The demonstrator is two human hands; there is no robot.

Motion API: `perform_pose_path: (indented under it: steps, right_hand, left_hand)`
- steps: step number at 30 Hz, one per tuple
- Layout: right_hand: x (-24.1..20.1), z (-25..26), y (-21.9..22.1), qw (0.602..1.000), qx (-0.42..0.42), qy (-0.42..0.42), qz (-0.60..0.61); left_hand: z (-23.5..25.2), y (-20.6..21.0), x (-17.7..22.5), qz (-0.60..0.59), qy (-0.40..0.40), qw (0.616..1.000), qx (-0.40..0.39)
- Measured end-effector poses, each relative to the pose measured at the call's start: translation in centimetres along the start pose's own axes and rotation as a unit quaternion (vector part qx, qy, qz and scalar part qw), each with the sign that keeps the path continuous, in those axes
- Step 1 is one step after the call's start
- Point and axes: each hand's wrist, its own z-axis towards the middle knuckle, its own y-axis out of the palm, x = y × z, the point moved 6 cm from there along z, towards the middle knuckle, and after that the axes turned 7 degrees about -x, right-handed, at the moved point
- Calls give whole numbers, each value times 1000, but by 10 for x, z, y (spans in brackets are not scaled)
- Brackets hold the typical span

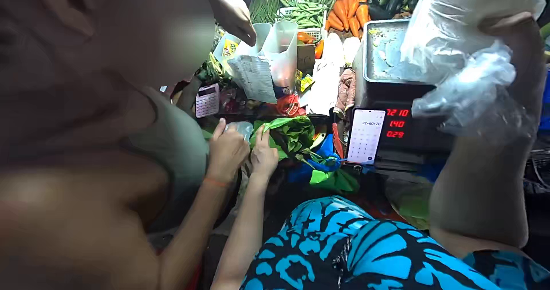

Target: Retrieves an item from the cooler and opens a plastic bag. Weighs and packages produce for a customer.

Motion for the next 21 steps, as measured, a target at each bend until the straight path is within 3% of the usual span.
perform_pose_path:
  steps: [3, 5, 6, 8, 10, 12, 15, 17, 19, 21]
  right_hand:
    - [65, -32, 41, 962, -112, -45, 245]
    - [103, -65, 97, 948, -105, 47, 297]
    - [108, -81, 128, 951, -86, 154, 254]
    - [138, -99, 178, 935, -195, 268, 125]
    - [172, -111, 219, 884, -281, 372, 26]
    - [200, -118, 250, 842, -327, 427, -37]
    - [205, -113, 277, 814, -389, 426, -65]
    - [205, -107, 287, 825, -365, 429, -38]
    - [228, -104, 294, 848, -310, 429, 14]
    - [246, -97, 297, 864, -254, 432, 45]
  left_hand:
    - [-1, 0, -3, -49, -14, 998, -31]
    - [-2, 0, -6, -70, -18, 997, -39]
    - [-2, 0, -7, -84, -17, 995, -41]
    - [-1, -2, -8, -105, -21, 992, -59]
    - [-3, -2, -11, -102, -33, 990, -95]
    - [-7, 1, -14, -89, -41, 988, -119]
    - [-17, 4, -14, -91, -43, 988, -120]
    - [-24, 9, -18, -92, -42, 989, -104]
    - [-34, 16, -25, -134, 9, 989, -55]
    - [-42, 26, -32, -142, 10, 988, -53]
